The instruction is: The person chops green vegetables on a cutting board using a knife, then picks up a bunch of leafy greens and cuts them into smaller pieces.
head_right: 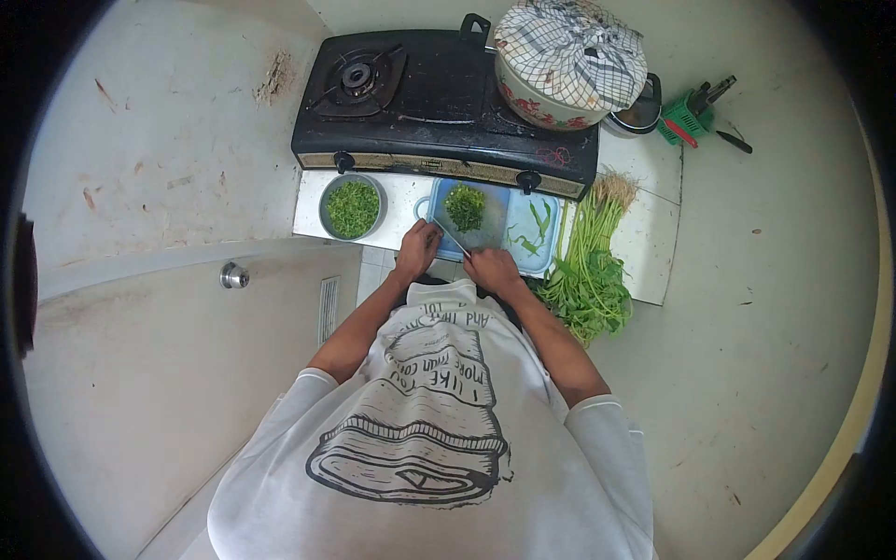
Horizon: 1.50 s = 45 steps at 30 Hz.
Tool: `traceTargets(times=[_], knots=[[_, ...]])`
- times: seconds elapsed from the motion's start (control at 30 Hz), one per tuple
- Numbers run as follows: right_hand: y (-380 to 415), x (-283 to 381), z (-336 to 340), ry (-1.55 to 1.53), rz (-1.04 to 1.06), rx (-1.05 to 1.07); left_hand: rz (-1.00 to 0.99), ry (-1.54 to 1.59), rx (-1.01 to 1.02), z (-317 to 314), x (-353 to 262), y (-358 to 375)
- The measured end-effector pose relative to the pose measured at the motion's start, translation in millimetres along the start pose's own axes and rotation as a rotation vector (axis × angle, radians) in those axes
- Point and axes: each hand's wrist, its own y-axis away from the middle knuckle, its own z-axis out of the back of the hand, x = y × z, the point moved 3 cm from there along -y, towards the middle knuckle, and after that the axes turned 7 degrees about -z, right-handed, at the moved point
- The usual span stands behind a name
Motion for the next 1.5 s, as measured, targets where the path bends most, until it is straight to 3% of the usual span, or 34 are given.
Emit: traceTargets(times=[0.8,1.3,1.5], knots=[[1,7,-5,-0.034,-0.08,-0.036,-0.007,0.093,0.052,4,10,-8],[-16,29,-12,-0.036,-0.131,-0.031,-0.267,0.012,0.16,6,22,-1],[-8,21,-15,-0.035,-0.193,-0.024,-0.207,-0.01,0.202,8,29,-4]])
